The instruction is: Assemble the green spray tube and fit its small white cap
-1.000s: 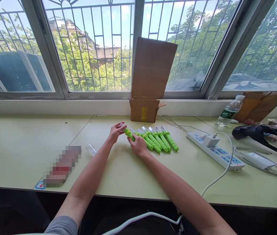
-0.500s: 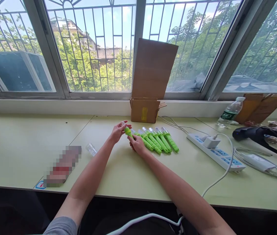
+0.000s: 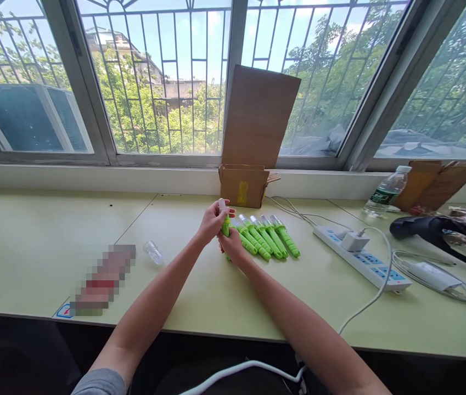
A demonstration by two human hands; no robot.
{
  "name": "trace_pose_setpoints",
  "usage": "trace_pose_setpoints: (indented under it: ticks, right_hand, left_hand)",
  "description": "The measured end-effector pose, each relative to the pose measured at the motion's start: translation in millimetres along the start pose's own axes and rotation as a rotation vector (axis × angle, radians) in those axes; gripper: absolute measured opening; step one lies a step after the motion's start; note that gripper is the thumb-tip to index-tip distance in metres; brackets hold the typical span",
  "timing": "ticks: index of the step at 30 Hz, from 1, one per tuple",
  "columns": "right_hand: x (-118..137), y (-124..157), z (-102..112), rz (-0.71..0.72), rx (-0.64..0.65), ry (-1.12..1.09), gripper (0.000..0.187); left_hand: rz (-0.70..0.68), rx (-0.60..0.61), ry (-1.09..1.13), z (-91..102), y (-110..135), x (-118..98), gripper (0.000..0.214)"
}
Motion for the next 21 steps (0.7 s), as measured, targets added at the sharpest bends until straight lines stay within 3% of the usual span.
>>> trace_pose_setpoints:
  ticks: [7, 16, 19, 21]
  right_hand:
    - [6.1, 3.2, 5.1, 0.094, -0.046, 0.032, 0.025]
    - [3.6, 3.3, 4.7, 0.114, -0.055, 0.066, 0.025]
    - [5.1, 4.1, 2.2, 0.111, -0.061, 0.053, 0.033]
    - [6.5, 4.5, 0.2, 0.113, -0.061, 0.04, 0.037]
  left_hand:
    - [-0.089, 0.008, -0.083, -12.2, 9.5, -11.0, 0.038]
    - [-0.072, -0.021, -0.244, -5.4, 29.5, -20.7, 0.046]
    - [-0.108, -0.171, -0.374, 13.0, 44.7, -26.9, 0.047]
    - [-0.124, -0.269, -0.663, 27.4, 58.6, -31.6, 0.045]
Point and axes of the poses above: each hand's wrist, its own y-axis away from the middle knuckle, its own z-axis out of the back of the hand, x = y × z, the point moved 5 cm from there along -y, towards the middle knuckle, and after that the axes turned 4 degrees about z, right-handed, at the moved point
